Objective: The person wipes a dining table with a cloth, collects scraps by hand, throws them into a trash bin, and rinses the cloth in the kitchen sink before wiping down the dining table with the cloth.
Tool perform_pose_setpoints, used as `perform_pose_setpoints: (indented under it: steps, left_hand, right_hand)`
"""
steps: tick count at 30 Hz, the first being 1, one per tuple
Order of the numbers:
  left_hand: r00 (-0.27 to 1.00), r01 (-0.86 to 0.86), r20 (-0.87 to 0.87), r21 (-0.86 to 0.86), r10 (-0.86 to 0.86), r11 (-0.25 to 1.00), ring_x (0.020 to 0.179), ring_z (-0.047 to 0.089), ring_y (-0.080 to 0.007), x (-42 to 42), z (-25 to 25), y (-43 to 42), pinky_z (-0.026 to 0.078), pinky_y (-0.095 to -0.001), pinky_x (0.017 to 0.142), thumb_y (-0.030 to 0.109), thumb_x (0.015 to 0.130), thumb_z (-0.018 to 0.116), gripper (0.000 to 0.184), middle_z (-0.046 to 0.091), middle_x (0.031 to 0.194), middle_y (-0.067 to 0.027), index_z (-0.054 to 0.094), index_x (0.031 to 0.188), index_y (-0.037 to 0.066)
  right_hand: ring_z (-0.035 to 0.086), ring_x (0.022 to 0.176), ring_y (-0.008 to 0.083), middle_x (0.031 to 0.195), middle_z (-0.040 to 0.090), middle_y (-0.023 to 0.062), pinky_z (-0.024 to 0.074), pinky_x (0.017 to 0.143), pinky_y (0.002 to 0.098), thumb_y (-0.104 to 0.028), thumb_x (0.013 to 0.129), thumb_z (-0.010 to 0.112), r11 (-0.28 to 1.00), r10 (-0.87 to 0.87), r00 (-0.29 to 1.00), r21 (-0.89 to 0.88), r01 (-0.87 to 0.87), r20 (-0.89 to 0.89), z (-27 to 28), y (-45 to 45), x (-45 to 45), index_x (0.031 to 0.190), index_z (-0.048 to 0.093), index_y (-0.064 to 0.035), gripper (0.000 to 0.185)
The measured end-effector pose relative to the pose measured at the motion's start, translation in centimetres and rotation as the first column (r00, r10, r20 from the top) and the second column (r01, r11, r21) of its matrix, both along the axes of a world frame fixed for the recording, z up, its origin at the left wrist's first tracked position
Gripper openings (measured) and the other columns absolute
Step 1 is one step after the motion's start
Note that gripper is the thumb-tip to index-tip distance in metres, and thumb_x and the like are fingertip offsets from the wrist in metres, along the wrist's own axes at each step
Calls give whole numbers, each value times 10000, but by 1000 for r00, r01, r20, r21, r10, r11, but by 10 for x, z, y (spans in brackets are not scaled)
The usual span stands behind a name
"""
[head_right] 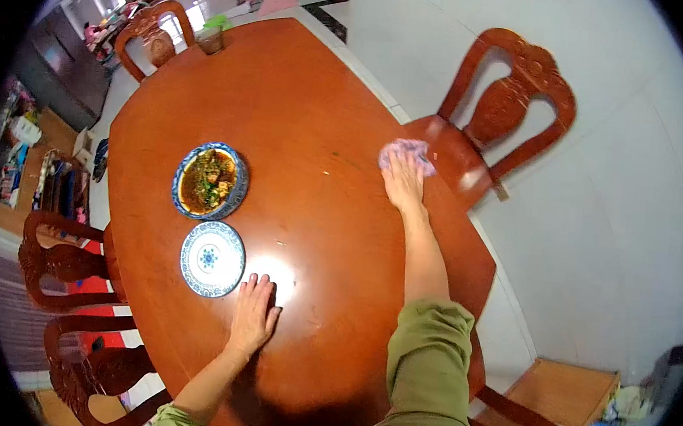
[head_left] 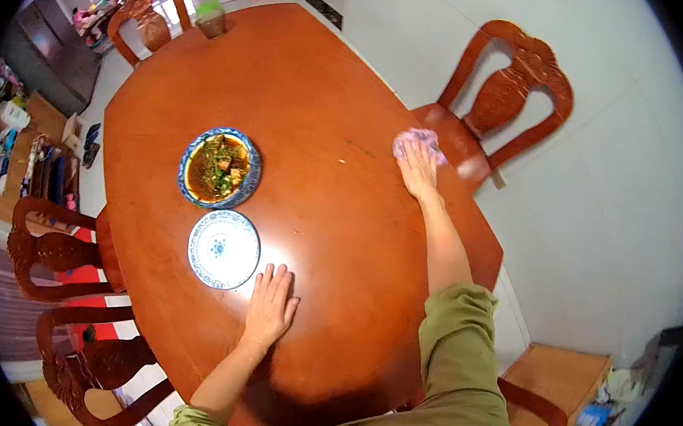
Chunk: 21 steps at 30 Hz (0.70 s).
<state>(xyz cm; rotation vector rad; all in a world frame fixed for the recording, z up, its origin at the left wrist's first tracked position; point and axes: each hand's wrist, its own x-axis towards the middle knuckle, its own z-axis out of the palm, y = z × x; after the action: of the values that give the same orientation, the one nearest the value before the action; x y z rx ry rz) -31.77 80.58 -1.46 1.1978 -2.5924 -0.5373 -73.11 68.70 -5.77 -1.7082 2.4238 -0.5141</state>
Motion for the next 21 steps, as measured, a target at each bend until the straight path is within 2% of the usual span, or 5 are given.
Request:
perform_pose_setpoints:
  steps: [8,11,14,20,21]
  left_hand:
    - [986,-106,-122,82,116,991,1292,350,-380,3,3,-2,265,-467,1082,71,832,558,503,415,1353,-215,398,1300,-23]
    - [951,-163,-267,3,158,987,1284,353,-409,9,-7,1,281,-465,1073,45,830,540,485,422,1347,-219,410,1293,-23]
    - [932,-241,-307,-120,195,963,1275,358,-427,14,-11,4,295,-472,1062,34,827,535,480,426,1343,-219,418,1289,-19]
    - [780,-610,-247,-92,576,787,1365,190,-399,18,-1,-6,127,-508,1108,170,824,596,604,296,1437,-230,354,1346,-13]
    - [766,-635,-197,-84,612,768,1371,177,-389,21,-1,-13,116,-500,1113,175,825,597,620,278,1448,-221,338,1356,-13]
  right_hand:
    - [252,1361,281,1406,394,134,223,1069,458,-249,948,383,738,664,728,-7,-675,-171,13,-26,86,1362,407,-110,437]
    - [361,1300,274,1349,455,116,251,1088,464,-121,911,435,667,703,699,222,-711,130,51,37,146,1285,485,-125,377]
    - [283,1361,208,1440,362,65,179,1135,461,51,843,456,547,818,545,43,-836,184,48,120,186,1341,437,-138,533]
    - [616,960,159,919,685,-1,458,932,403,-7,831,546,652,747,523,-300,-697,409,52,134,233,821,686,-153,203]
    - [656,749,145,769,679,6,554,677,331,-49,863,525,662,750,542,-442,-606,379,84,107,234,739,659,-147,208]
